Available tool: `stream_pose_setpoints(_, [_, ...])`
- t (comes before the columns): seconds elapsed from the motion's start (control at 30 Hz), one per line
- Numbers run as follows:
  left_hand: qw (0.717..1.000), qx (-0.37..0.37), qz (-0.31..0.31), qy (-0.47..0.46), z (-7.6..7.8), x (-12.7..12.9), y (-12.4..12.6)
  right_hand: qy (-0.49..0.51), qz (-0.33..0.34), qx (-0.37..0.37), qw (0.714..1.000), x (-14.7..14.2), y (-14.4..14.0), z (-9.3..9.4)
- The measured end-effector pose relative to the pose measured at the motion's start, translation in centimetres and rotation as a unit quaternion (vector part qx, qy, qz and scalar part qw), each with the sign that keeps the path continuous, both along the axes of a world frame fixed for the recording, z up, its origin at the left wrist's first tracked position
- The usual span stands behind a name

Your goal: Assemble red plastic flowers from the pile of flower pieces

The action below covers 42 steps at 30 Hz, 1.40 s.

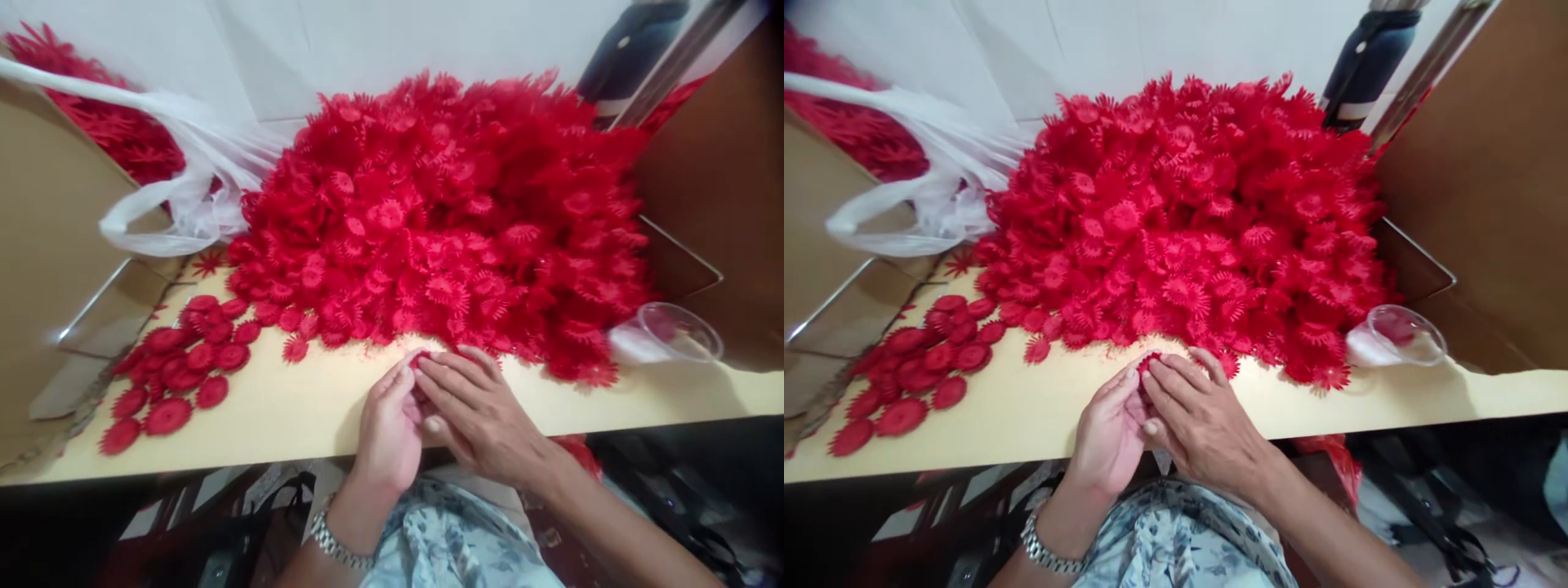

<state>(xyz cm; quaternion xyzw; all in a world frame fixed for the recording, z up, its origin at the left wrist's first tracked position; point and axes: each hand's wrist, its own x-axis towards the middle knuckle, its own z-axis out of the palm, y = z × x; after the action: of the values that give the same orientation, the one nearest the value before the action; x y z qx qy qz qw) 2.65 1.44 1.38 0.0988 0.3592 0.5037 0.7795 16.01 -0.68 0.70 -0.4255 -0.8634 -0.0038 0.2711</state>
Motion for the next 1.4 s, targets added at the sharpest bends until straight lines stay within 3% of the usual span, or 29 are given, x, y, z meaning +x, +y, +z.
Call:
stream_pose_setpoints(0.13, [1.000, -0.019, 0.024, 0.000, -0.4, -0.4, 0.2, 0.003, -0.006, -0.007, 1.000, -1.6, -0.2, -1.9])
stream_pose_setpoints(0.27, [0.999, -0.043, 0.027, -0.006, -1.0, -0.6, 0.0, 0.021, 0.028, -0.015, 0.999, -1.6, -0.7, -1.9])
stream_pose_setpoints(0.47, [0.998, 0.011, 0.040, 0.050, -1.4, -0.9, -0.2, -0.006, 0.077, -0.015, 0.997, -0.1, -0.8, -1.9])
stream_pose_setpoints(0.73, [0.991, 0.053, 0.069, 0.100, -1.1, -1.2, 0.0, 0.094, 0.001, -0.023, 0.995, 0.1, -0.4, -1.6])
stream_pose_setpoints(0.97, [0.994, 0.057, 0.027, 0.087, -1.0, -1.2, -0.6, 0.224, -0.079, -0.108, 0.965, -1.7, 0.5, -0.5])
stream_pose_setpoints(1.13, [0.999, 0.017, 0.011, 0.039, -0.7, -1.0, -0.8, 0.187, -0.096, -0.038, 0.977, -2.6, 1.1, -0.8])
stream_pose_setpoints(1.27, [0.999, 0.008, 0.016, 0.031, -0.7, -0.7, -0.7, 0.131, -0.050, 0.024, 0.990, -3.4, 0.7, -1.2])
stream_pose_setpoints(1.4, [0.992, 0.023, 0.080, 0.089, -1.0, -1.2, -0.4, 0.156, 0.037, -0.023, 0.987, -3.6, 0.2, -0.1])
